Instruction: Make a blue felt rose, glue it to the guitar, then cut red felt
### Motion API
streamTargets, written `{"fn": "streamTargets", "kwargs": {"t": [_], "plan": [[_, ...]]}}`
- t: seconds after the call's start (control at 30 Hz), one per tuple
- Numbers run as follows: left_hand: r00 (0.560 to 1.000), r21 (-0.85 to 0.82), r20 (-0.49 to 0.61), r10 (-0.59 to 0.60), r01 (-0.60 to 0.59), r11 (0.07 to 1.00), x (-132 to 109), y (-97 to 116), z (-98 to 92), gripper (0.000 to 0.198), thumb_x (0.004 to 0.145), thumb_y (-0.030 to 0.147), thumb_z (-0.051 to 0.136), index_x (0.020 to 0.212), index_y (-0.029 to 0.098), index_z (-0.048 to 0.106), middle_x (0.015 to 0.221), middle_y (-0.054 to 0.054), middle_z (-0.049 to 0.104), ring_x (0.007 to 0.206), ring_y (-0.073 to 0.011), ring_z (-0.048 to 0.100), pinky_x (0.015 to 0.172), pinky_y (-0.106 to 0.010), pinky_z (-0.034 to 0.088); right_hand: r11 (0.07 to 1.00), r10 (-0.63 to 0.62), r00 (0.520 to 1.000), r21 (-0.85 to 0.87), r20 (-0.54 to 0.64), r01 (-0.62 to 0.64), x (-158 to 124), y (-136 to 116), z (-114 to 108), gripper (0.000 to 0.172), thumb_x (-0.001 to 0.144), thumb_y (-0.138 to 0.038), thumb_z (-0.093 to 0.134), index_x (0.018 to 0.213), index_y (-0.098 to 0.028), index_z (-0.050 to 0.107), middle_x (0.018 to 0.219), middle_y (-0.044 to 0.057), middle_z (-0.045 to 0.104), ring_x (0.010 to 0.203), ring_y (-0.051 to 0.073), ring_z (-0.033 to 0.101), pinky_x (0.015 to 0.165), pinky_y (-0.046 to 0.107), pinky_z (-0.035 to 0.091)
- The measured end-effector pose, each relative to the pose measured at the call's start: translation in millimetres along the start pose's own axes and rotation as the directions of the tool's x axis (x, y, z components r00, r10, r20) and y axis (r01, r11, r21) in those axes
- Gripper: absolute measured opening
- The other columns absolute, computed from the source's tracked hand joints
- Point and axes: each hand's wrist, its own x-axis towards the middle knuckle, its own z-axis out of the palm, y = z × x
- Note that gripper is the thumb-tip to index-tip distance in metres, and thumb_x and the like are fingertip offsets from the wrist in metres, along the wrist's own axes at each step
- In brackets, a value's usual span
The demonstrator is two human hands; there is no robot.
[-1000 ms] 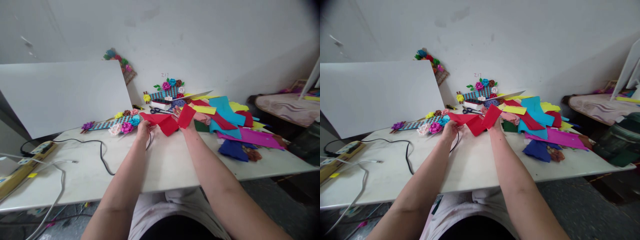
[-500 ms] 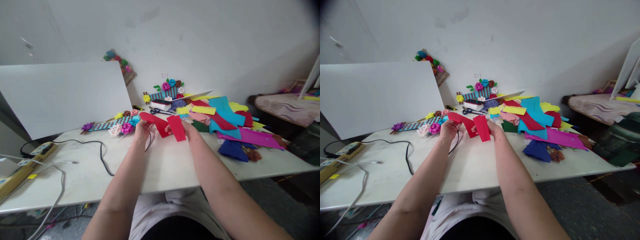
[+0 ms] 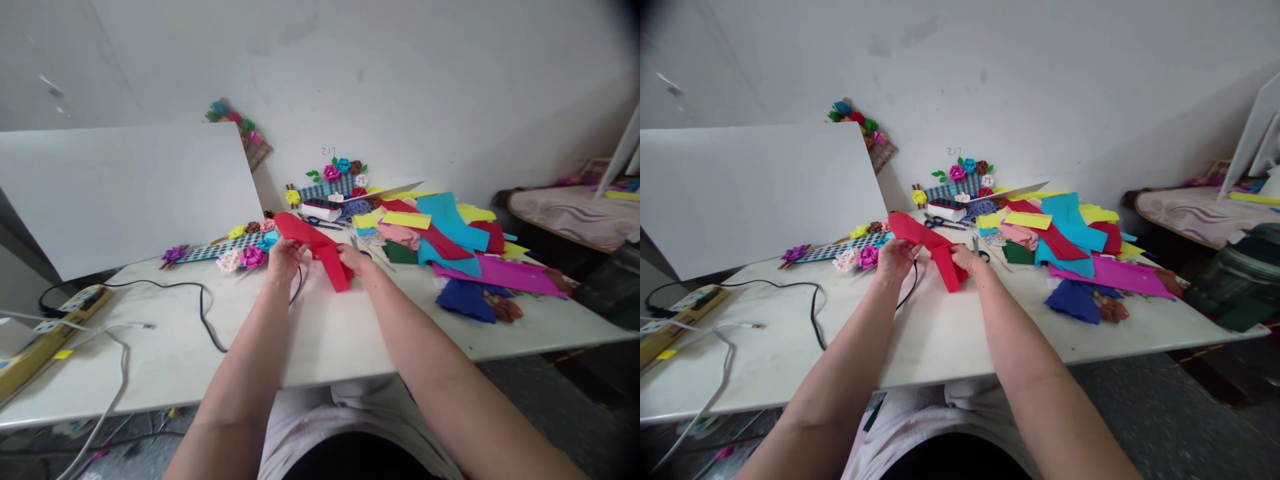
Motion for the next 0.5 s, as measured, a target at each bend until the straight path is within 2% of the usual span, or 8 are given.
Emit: {"fn": "streamTargets", "kwargs": {"t": [0.07, 0.13, 0.17, 0.23, 0.3, 0.37, 0.43, 0.5], "plan": [[1.000, -0.001, 0.010, 0.011, -0.011, 1.000, -0.6, 0.0, 1.2, 0.011, 0.052, 0.007, 0.054, 0.057, 0.017, 0.054, 0.059, -0.002, 0.063, 0.057, -0.0141, 0.059, 0.071, -0.034, 0.055, 0.996, -0.080, 0.986, -0.056, -0.144, 0.073, 5.1, 0.6, 1.7, 0.019, 0.067, -0.025, 0.060, 0.079, -0.015, 0.071, 0.073, 0.005, 0.071, 0.067, 0.020, 0.064, 0.072, 0.036, 0.051], [1.000, 0.005, 0.006, 0.016, -0.016, 1.000, -1.1, -0.1, 2.4, 0.012, 0.053, 0.006, 0.053, 0.059, 0.017, 0.054, 0.061, -0.002, 0.063, 0.059, -0.0143, 0.060, 0.071, -0.034, 0.055, 0.965, -0.221, 0.929, -0.204, -0.298, 0.164, 9.8, 0.1, 1.2, 0.024, 0.071, -0.030, 0.058, 0.084, -0.015, 0.071, 0.082, 0.007, 0.072, 0.079, 0.023, 0.065, 0.079, 0.038, 0.049], [1.000, 0.008, 0.000, 0.016, -0.016, 1.000, -1.1, -0.2, 2.7, 0.012, 0.053, 0.006, 0.053, 0.059, 0.017, 0.054, 0.060, -0.002, 0.063, 0.059, -0.0145, 0.060, 0.072, -0.034, 0.054, 0.932, -0.301, 0.889, -0.305, -0.346, 0.197, 11.6, -0.5, 0.8, 0.027, 0.072, -0.031, 0.057, 0.087, -0.015, 0.072, 0.088, 0.008, 0.072, 0.085, 0.024, 0.064, 0.082, 0.038, 0.048], [1.000, 0.014, -0.013, 0.012, -0.012, 1.000, -0.5, -0.6, 2.2, 0.012, 0.054, 0.006, 0.053, 0.058, 0.017, 0.053, 0.058, -0.001, 0.061, 0.061, -0.0151, 0.061, 0.073, -0.034, 0.054, 0.831, -0.432, 0.827, -0.515, -0.359, 0.211, 13.7, -2.3, 1.5, 0.030, 0.076, -0.032, 0.054, 0.093, -0.015, 0.072, 0.098, 0.010, 0.071, 0.096, 0.025, 0.062, 0.087, 0.037, 0.045], [1.000, 0.021, -0.026, 0.004, -0.004, 1.000, 1.2, -1.4, -0.1, 0.012, 0.055, 0.006, 0.053, 0.059, 0.017, 0.053, 0.056, -0.001, 0.060, 0.062, -0.0155, 0.061, 0.071, -0.033, 0.053, 0.714, -0.465, 0.819, -0.690, -0.337, 0.121, 13.5, -5.0, 5.1, 0.032, 0.079, -0.032, 0.053, 0.097, -0.015, 0.072, 0.102, 0.012, 0.070, 0.101, 0.027, 0.060, 0.089, 0.037, 0.043], [0.999, 0.031, -0.045, -0.005, 0.007, 1.000, 3.6, -2.5, -3.9, 0.012, 0.056, 0.007, 0.053, 0.061, 0.017, 0.055, 0.056, 0.000, 0.059, 0.060, -0.0145, 0.060, 0.067, -0.029, 0.052, 0.587, -0.437, 0.829, -0.809, -0.349, -0.032, 10.9, -8.4, 10.9, 0.032, 0.081, -0.034, 0.052, 0.094, -0.014, 0.073, 0.099, 0.015, 0.070, 0.101, 0.030, 0.060, 0.091, 0.040, 0.040], [0.998, 0.044, -0.063, -0.008, 0.010, 0.999, 5.6, -3.5, -7.6, 0.014, 0.056, 0.007, 0.053, 0.065, 0.017, 0.058, 0.059, 0.000, 0.061, 0.058, -0.0129, 0.059, 0.061, -0.025, 0.049, 0.480, -0.423, 0.823, -0.864, -0.380, -0.152, 6.2, -12.5, 17.6, 0.032, 0.082, -0.035, 0.051, 0.087, -0.013, 0.074, 0.092, 0.017, 0.070, 0.099, 0.032, 0.060, 0.093, 0.046, 0.035], [0.998, 0.055, -0.070, -0.002, 0.006, 0.998, 6.3, -4.2, -9.7, 0.014, 0.056, 0.008, 0.053, 0.066, 0.017, 0.058, 0.061, 0.000, 0.062, 0.059, -0.0128, 0.060, 0.060, -0.024, 0.048, 0.401, -0.474, 0.799, -0.899, -0.370, -0.178, 0.2, -16.3, 23.8, 0.030, 0.081, -0.030, 0.050, 0.087, -0.013, 0.074, 0.091, 0.017, 0.071, 0.100, 0.033, 0.059, 0.098, 0.053, 0.027]]}}
